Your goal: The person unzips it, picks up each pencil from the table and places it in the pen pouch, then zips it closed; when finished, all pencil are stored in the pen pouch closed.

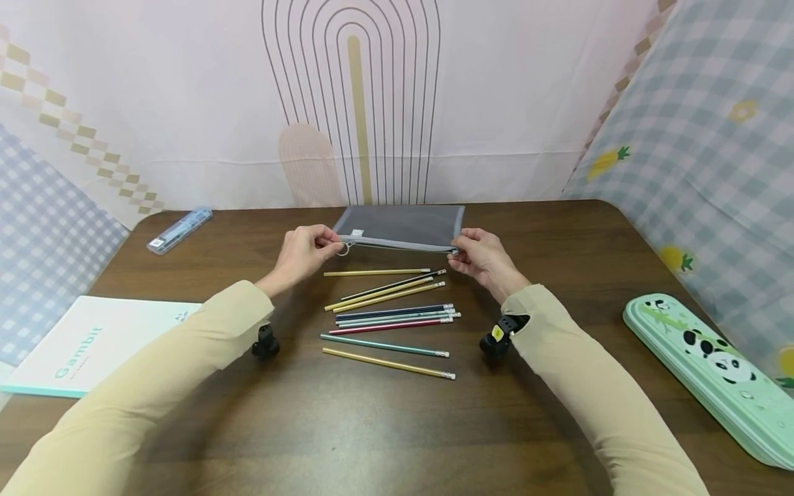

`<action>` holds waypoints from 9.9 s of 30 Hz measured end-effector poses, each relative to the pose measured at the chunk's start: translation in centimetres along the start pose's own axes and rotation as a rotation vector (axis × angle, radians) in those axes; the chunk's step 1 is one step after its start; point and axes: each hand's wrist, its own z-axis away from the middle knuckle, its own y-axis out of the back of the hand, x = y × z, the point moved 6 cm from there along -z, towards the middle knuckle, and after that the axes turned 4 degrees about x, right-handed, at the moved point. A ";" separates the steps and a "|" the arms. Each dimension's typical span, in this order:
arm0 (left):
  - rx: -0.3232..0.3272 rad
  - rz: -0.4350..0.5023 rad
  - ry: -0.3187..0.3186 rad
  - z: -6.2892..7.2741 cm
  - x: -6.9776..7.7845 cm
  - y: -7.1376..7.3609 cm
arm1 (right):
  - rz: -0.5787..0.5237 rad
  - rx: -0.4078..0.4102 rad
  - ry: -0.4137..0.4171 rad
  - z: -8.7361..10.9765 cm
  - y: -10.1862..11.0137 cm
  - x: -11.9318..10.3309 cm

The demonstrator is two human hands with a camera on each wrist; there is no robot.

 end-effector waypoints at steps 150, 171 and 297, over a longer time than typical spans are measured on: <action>-0.168 0.411 0.128 0.1 3.6 -1.4 | -0.326 -0.088 -0.028 0.3 -10.1 2.9; -0.115 0.129 0.115 -0.5 3.4 0.9 | 0.024 -0.259 -0.058 -0.1 -11.3 3.2; -0.183 0.404 0.349 2.3 -0.3 0.4 | 0.235 -0.277 -0.008 0.2 -13.2 3.4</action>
